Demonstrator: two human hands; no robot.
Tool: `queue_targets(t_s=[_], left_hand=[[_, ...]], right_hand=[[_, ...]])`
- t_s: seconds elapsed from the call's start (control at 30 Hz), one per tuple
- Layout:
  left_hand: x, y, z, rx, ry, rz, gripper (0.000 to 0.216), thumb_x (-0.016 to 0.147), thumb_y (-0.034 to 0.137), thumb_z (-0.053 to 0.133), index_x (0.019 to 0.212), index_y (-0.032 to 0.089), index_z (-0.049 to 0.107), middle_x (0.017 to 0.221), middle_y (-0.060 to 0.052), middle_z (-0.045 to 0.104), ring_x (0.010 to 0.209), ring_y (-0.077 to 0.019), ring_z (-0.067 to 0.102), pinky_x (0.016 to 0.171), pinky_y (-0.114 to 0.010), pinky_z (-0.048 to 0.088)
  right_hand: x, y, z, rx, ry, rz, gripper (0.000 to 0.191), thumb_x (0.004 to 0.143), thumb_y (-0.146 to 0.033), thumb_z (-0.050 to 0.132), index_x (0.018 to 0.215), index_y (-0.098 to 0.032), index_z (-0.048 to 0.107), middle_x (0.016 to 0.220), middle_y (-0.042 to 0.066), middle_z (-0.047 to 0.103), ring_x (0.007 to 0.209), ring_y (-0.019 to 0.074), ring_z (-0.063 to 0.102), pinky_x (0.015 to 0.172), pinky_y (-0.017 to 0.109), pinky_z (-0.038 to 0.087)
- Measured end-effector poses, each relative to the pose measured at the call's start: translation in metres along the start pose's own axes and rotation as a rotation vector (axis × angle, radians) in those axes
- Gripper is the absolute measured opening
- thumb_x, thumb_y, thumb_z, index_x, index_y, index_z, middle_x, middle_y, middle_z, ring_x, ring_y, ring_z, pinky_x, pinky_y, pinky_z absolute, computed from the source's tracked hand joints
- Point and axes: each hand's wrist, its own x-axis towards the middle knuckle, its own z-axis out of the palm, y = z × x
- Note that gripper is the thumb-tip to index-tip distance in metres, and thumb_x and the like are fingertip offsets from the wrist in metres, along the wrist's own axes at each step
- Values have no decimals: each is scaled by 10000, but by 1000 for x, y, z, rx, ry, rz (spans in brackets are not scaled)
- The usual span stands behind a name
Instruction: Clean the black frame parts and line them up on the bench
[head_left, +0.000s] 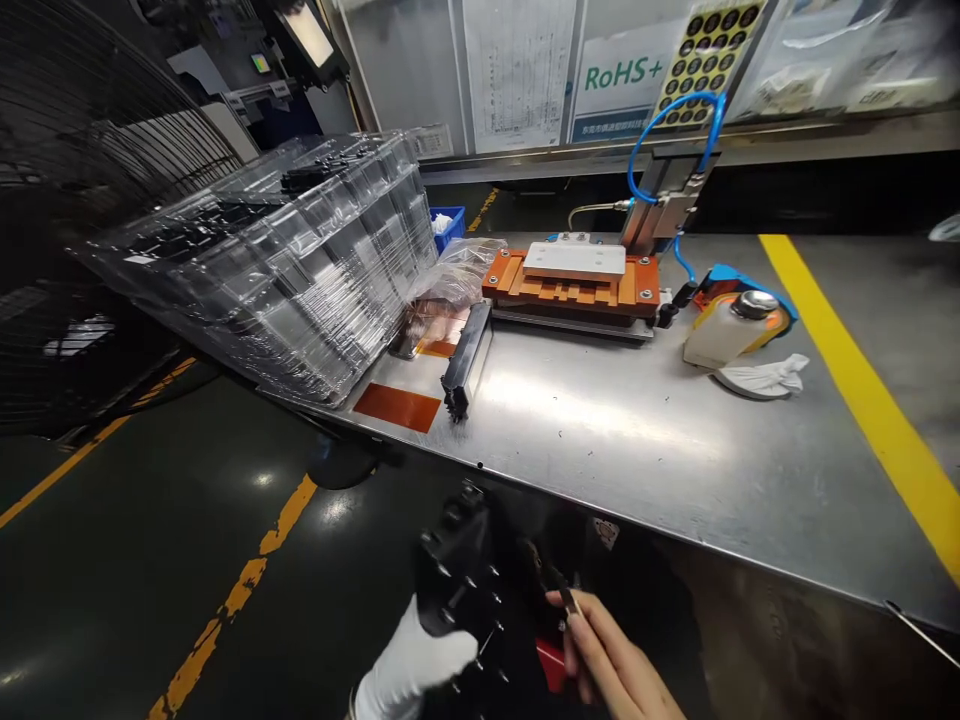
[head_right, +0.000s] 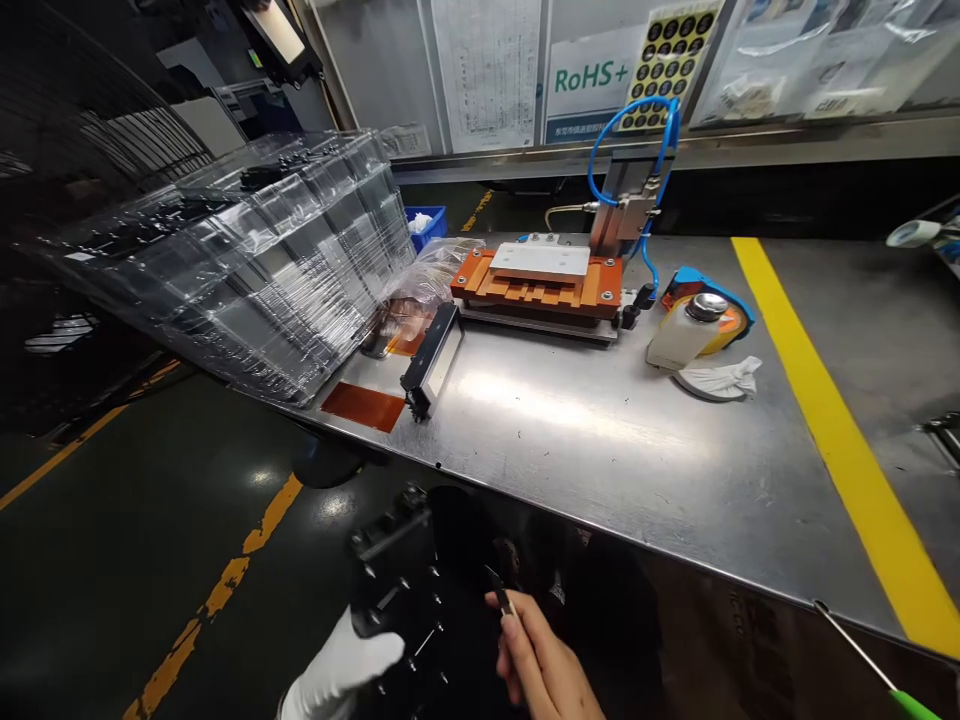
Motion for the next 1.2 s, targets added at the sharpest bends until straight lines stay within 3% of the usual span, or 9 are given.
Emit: queue_targets(t_s=[0.07,0.17,0.37,0.47,0.63,0.73,0.87,1.03,1.2], left_hand=[[-1,-2,11,467,102,109,785,720,208,660,1467,252,422,1392,-114,574,1268,-338,550,1094,-518,427],[-2,-20,17,907,255,366,820,710,201,641,1481,304,383,1449,-87,518,1302,-324,525,1102,-495,431],[-1,-42,4,1309,235,583,735,737,276,659,1442,342,463,1215,-43,684,1009,-284,700,838,-357,609],[-3,-33,9,1366,243,576,722,782,258,625,1470,337,423,1220,-53,674,1006,-272,698,825,-350,609],[-8,-23,22,1382,228,578,764,801,239,596,1513,302,325,1263,-102,612,1058,-289,666,845,-400,597],[-10,-24,26,1354,214,537,795,772,241,618,1505,299,314,1326,-115,556,1130,-311,624,898,-445,574],[-13,-32,28,1312,240,472,787,790,260,620,1508,317,301,1360,-101,544,1169,-307,608,922,-452,567],[-11,-41,28,1245,280,449,747,827,245,585,1512,340,303,1367,-75,555,1178,-282,615,945,-423,557],[-12,-37,30,1185,190,389,867,775,198,642,1533,356,253,1414,-71,531,1233,-290,588,990,-419,542]], right_hand=[[1,-7,-12,-141,72,-73,520,941,-686,386,1174,-291,630,828,16,624,812,214,610,823,315,490],[2,-16,-25,-256,59,-124,436,965,-631,393,1106,-295,632,983,31,650,979,238,606,921,330,450],[7,-18,-27,-474,49,-240,461,923,-690,447,885,-251,580,758,-26,559,675,161,528,636,264,394],[9,-13,-23,-540,118,-330,536,944,-683,408,673,-223,457,643,-39,489,605,138,492,586,257,341],[6,-10,-22,-575,206,-417,497,963,-660,398,743,-227,506,688,-34,538,621,134,524,588,247,360],[6,-9,-24,-619,218,-410,545,969,-658,383,646,-222,432,608,-44,485,563,125,493,551,251,338],[7,-9,-25,-556,181,-406,484,970,-657,385,773,-235,515,714,-33,561,633,134,545,587,241,389],[3,-8,-19,-564,148,-426,491,1020,-589,300,714,-235,453,681,-35,532,634,142,541,611,262,395],[4,-4,-14,-412,225,-419,432,1054,-485,229,851,-258,535,780,-13,557,715,167,552,700,283,447]])
